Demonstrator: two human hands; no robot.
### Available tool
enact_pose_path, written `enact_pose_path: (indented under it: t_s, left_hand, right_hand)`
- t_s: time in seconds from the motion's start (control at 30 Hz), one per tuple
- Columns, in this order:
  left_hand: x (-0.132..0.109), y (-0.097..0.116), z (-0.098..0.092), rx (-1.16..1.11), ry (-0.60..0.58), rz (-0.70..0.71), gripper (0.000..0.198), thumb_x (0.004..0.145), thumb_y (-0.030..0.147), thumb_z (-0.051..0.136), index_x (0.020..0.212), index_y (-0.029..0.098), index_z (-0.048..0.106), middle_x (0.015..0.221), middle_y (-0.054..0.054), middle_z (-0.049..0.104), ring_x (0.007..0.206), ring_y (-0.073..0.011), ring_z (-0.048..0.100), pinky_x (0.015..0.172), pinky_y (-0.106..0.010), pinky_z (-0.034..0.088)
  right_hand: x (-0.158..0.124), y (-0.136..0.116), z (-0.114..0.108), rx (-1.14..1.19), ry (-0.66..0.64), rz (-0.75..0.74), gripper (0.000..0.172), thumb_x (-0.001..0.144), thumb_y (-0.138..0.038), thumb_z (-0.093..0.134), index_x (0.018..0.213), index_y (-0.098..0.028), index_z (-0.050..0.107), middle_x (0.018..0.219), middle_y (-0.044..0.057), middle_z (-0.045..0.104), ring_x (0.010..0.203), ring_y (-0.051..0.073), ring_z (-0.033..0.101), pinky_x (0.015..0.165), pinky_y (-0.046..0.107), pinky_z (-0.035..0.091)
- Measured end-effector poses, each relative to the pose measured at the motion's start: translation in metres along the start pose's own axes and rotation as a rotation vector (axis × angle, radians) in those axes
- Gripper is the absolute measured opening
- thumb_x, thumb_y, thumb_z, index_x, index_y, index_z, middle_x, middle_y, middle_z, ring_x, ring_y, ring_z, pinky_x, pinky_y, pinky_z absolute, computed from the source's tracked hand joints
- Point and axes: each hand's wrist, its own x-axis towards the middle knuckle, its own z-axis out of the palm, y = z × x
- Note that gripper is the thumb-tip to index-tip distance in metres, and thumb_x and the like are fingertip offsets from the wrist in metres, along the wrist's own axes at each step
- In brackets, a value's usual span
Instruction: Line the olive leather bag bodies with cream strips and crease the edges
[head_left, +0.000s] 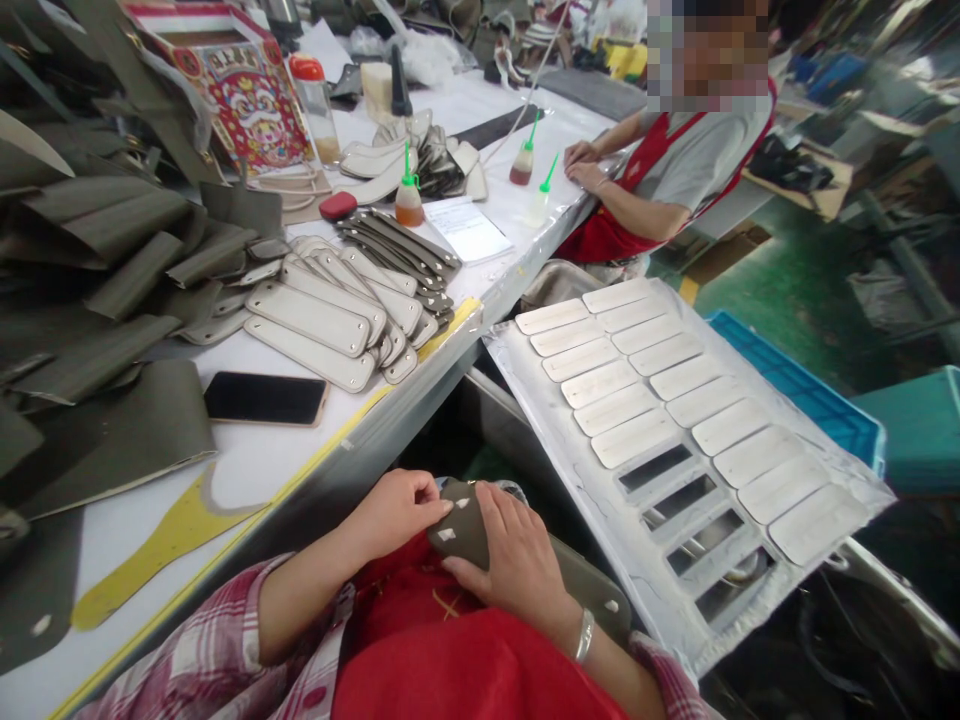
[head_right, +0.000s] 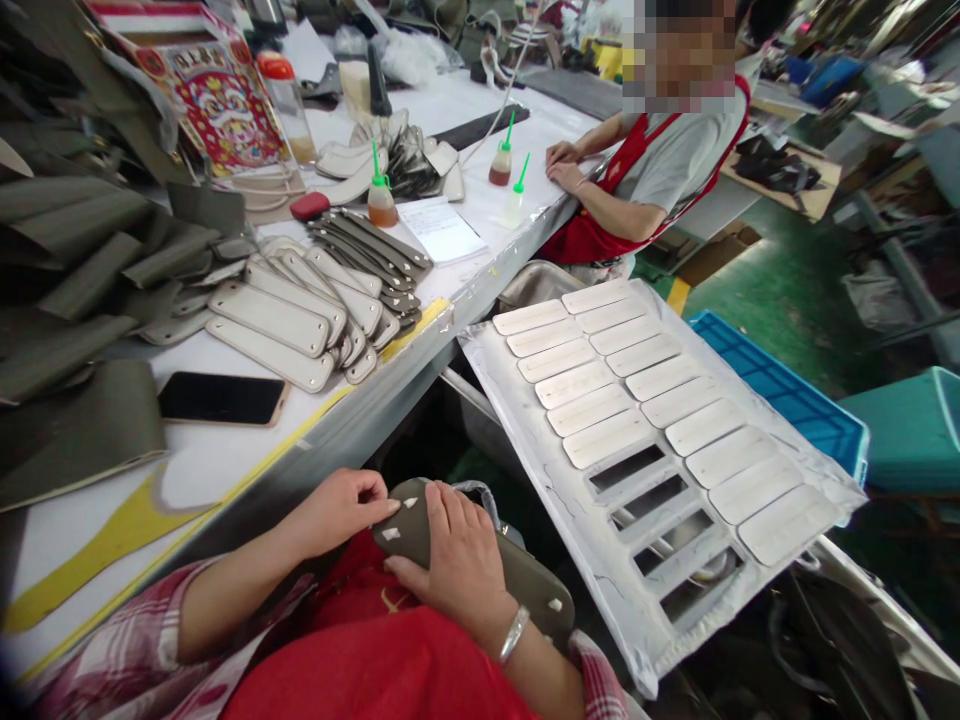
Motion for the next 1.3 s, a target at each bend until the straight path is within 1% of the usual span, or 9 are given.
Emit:
enact_pose_path:
  t_s: [0.23, 0.4, 0.57, 0.73, 0.9, 1.03, 1.13, 1.2, 1.3]
  left_hand:
    - [0.005, -0.002, -0.003, 0.132, 0.002, 0.094, 0.017, 0.072, 0.033, 0.057, 0.065, 0.019, 0.049, 0.060, 0.005, 0.053, 0.055, -0.0106, 0.047, 0.051, -0.022, 0.032]
    - [0.011, -0.007, -0.003, 0.096, -0.072, 0.104, 0.017, 0.071, 0.031, 0.057, 0.072, 0.021, 0.044, 0.061, 0.007, 0.051, 0.055, -0.0100, 0.047, 0.051, -0.022, 0.033]
    - [0.011, -0.011, 0.002, 0.054, -0.077, 0.112, 0.015, 0.073, 0.028, 0.054, 0.073, 0.021, 0.041, 0.061, 0.008, 0.047, 0.055, -0.0096, 0.044, 0.052, -0.022, 0.033]
    - [0.011, -0.013, 0.004, -0.002, -0.107, 0.110, 0.014, 0.075, 0.027, 0.052, 0.074, 0.021, 0.040, 0.061, 0.008, 0.044, 0.055, -0.0094, 0.042, 0.052, -0.021, 0.033]
    - [0.014, -0.015, 0.004, -0.032, -0.128, 0.096, 0.013, 0.075, 0.026, 0.051, 0.074, 0.021, 0.039, 0.061, 0.008, 0.043, 0.055, -0.0093, 0.040, 0.051, -0.021, 0.032]
    - [0.016, -0.013, 0.006, -0.026, -0.137, 0.093, 0.013, 0.074, 0.025, 0.049, 0.072, 0.021, 0.038, 0.061, 0.008, 0.041, 0.055, -0.0091, 0.039, 0.051, -0.021, 0.031]
    - [0.016, -0.010, 0.005, 0.019, -0.151, 0.100, 0.013, 0.074, 0.026, 0.050, 0.071, 0.021, 0.037, 0.060, 0.008, 0.041, 0.055, -0.0094, 0.039, 0.050, -0.021, 0.030]
    - [0.017, -0.008, 0.004, 0.055, -0.155, 0.107, 0.013, 0.074, 0.027, 0.050, 0.072, 0.021, 0.038, 0.060, 0.008, 0.041, 0.055, -0.0098, 0.039, 0.050, -0.022, 0.029]
    - [0.017, -0.007, 0.003, 0.092, -0.154, 0.119, 0.014, 0.074, 0.029, 0.050, 0.072, 0.021, 0.038, 0.060, 0.008, 0.042, 0.055, -0.0102, 0.040, 0.051, -0.022, 0.029]
  right_hand:
    - [0.002, -0.001, 0.001, 0.003, 0.013, -0.009, 0.078, 0.069, -0.055, 0.058, 0.129, -0.010, 0.038, 0.129, 0.014, 0.047, 0.115, 0.028, 0.043, 0.093, 0.043, 0.035]
    - [0.003, -0.003, -0.001, 0.035, 0.004, 0.011, 0.077, 0.066, -0.054, 0.060, 0.127, -0.010, 0.040, 0.126, 0.015, 0.048, 0.113, 0.029, 0.044, 0.093, 0.043, 0.034]
    - [0.006, -0.006, -0.004, 0.083, -0.002, 0.047, 0.086, 0.063, -0.064, 0.058, 0.128, -0.011, 0.039, 0.125, 0.015, 0.049, 0.112, 0.030, 0.044, 0.094, 0.044, 0.034]
    - [0.011, -0.010, -0.002, 0.095, -0.005, 0.074, 0.074, 0.065, -0.055, 0.060, 0.124, -0.013, 0.044, 0.120, 0.014, 0.052, 0.108, 0.029, 0.046, 0.093, 0.043, 0.034]
    - [0.015, -0.013, -0.002, 0.114, -0.001, 0.101, 0.065, 0.067, -0.053, 0.058, 0.119, -0.015, 0.048, 0.115, 0.013, 0.054, 0.102, 0.028, 0.048, 0.090, 0.043, 0.035]
    - [0.012, -0.011, -0.003, 0.081, -0.016, 0.081, 0.077, 0.065, -0.059, 0.059, 0.125, -0.013, 0.044, 0.122, 0.014, 0.051, 0.108, 0.030, 0.045, 0.092, 0.045, 0.034]
    - [0.006, -0.006, -0.005, 0.078, -0.023, 0.022, 0.088, 0.067, -0.067, 0.053, 0.134, -0.014, 0.035, 0.134, 0.014, 0.041, 0.116, 0.031, 0.039, 0.096, 0.045, 0.031]
    - [0.002, -0.003, -0.007, 0.081, -0.027, 0.014, 0.083, 0.072, -0.067, 0.048, 0.136, -0.016, 0.032, 0.138, 0.013, 0.037, 0.120, 0.030, 0.037, 0.097, 0.044, 0.029]
    - [-0.002, 0.001, -0.011, 0.090, -0.024, 0.078, 0.065, 0.081, -0.056, 0.044, 0.133, -0.018, 0.035, 0.134, 0.010, 0.042, 0.118, 0.026, 0.040, 0.097, 0.041, 0.030]
